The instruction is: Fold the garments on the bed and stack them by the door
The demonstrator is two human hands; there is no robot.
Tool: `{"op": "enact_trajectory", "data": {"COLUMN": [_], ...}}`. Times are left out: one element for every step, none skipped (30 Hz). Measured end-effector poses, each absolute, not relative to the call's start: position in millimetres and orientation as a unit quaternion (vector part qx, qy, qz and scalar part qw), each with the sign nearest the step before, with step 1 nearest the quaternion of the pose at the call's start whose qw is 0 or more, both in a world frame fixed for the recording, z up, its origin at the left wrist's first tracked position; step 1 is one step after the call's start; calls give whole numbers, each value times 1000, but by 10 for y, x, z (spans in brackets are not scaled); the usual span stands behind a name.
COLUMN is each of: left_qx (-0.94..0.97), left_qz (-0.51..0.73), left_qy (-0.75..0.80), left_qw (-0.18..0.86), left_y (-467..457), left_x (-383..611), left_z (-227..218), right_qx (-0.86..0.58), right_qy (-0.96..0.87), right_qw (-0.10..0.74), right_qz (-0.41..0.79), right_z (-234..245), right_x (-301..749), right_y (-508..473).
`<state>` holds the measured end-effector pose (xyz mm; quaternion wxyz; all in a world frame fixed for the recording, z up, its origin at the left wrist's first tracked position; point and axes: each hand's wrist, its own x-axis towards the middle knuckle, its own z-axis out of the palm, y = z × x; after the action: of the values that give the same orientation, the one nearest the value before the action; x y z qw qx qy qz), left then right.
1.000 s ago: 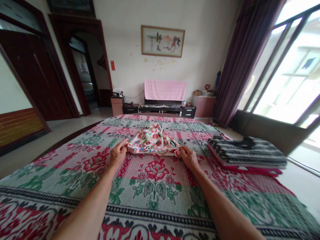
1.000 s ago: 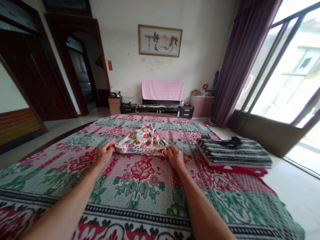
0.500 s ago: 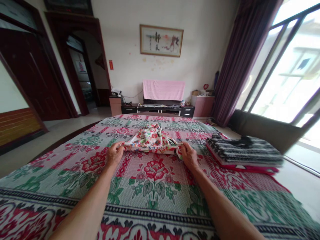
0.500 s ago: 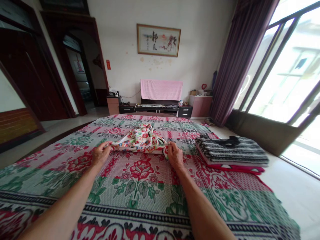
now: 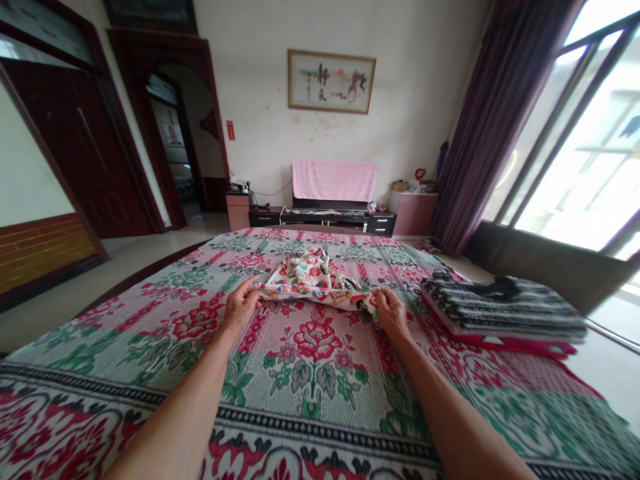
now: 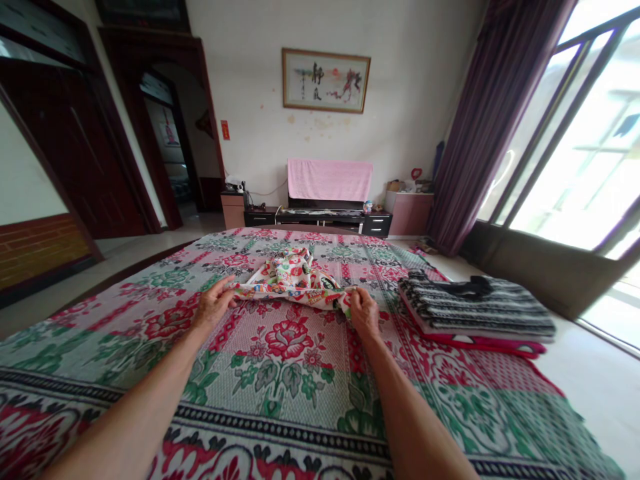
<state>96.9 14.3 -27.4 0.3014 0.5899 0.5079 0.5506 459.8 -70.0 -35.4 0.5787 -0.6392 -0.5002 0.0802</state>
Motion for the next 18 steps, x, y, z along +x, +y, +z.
{"op": "enact_trajectory", "data": {"left_qx": [571,547,523,500,482,470,461,456,452,450,450,452,456,461,466,469,471,471], "left_qz": [559,568,576,583,587,589,591,592,594,595,594,593,592,589,586,584,583,582], "left_qy": [501,495,489,483,476,468,462,458,456,456,457,458,459,459,460,461,464,467], "left_qw": [332,363,394,421,444,462,474,482,485,486,485,483,481,479,477,475,473,471], "left_y": [125,106,88,74,64,58,56,56,57,58,58,57,56,54,53,54,58,64], "left_x": [978,984,989,990,988,985,981,977,974,972,971,971,971,972,974,976,978,980], "left_z": [-251,-228,-205,-184,-168,-156,-148,-143,-141,-139,-138,-136,-134,-132,-131,-131,-134,-140], "right_qx": [-634,-631,-627,-625,-622,-620,-619,-618,-616,-615,-615,-615,-616,-617,-619,-620,-621,-621], "right_qy": [-493,-489,-486,-485,-485,-485,-484,-483,-483,-485,-487,-490,-491,-492,-491,-490,-489,-489], "right_qw": [588,595,599,602,605,607,609,611,612,612,612,611,609,607,606,605,605,605], "right_qz": [91,99,105,107,108,110,111,111,110,107,102,98,94,93,94,96,98,99], "right_z": [-362,-370,-377,-383,-387,-388,-386,-382,-376,-369,-363,-357,-354,-353,-354,-358,-363,-369], "right_x": [4612,4623,4632,4637,4639,4638,4635,4630,4625,4619,4614,4610,4608,4607,4608,4611,4615,4619], "right_y": [-693,-686,-680,-675,-671,-669,-668,-669,-672,-676,-680,-684,-686,-687,-685,-683,-679,-674]}}
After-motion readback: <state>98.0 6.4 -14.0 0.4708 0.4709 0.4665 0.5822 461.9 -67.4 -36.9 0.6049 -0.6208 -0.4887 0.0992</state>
